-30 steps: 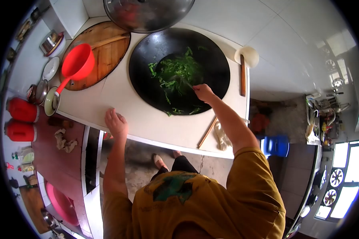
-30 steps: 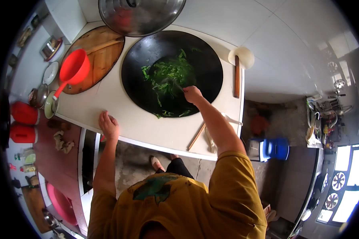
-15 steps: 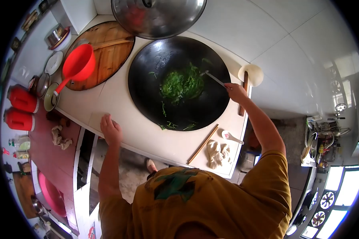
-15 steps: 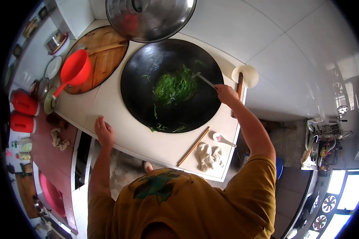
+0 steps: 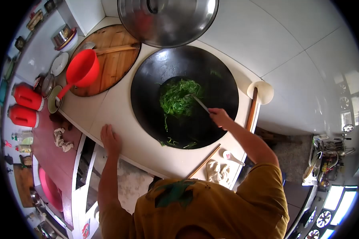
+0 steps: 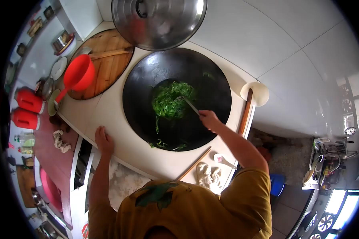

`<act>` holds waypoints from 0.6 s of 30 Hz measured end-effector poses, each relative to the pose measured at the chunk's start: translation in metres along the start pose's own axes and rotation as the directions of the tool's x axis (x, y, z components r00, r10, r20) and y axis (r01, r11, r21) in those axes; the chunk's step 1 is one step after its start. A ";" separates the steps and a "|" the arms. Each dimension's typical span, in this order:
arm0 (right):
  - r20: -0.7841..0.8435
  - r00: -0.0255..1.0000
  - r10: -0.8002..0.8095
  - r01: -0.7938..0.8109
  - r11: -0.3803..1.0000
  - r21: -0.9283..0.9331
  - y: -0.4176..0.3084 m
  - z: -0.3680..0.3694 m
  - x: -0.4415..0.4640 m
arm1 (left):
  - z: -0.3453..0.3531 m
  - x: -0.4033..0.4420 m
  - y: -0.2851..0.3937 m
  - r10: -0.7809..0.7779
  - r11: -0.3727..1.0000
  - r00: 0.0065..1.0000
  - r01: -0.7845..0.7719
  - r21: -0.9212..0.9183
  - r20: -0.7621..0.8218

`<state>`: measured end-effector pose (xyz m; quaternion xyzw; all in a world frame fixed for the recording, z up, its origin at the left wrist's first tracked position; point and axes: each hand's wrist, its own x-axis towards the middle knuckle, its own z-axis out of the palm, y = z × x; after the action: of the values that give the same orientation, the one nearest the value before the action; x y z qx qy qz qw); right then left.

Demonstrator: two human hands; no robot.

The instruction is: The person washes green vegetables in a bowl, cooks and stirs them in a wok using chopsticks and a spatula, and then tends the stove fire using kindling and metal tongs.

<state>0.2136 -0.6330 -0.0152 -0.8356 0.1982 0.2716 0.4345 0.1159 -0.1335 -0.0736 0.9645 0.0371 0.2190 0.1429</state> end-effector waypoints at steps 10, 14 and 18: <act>0.135 0.984 -0.116 -0.045 0.572 0.819 -0.075 0.053 0.067 | 0.000 0.000 0.002 -0.044 0.999 0.999 0.044 -0.001 0.019; 0.148 0.971 -0.186 -0.115 0.176 0.978 -0.098 0.053 0.089 | -0.002 -0.001 0.003 -0.039 0.999 0.999 0.039 0.001 0.024; 0.056 0.998 0.034 -0.054 -0.061 0.997 -0.111 0.042 0.071 | -0.002 -0.001 0.005 -0.063 0.998 0.997 0.062 0.007 0.045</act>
<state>0.3193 -0.5442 -0.0110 -0.2480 0.3572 0.0615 0.8984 0.1143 -0.1382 -0.0707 0.9680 0.0646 0.1926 0.1477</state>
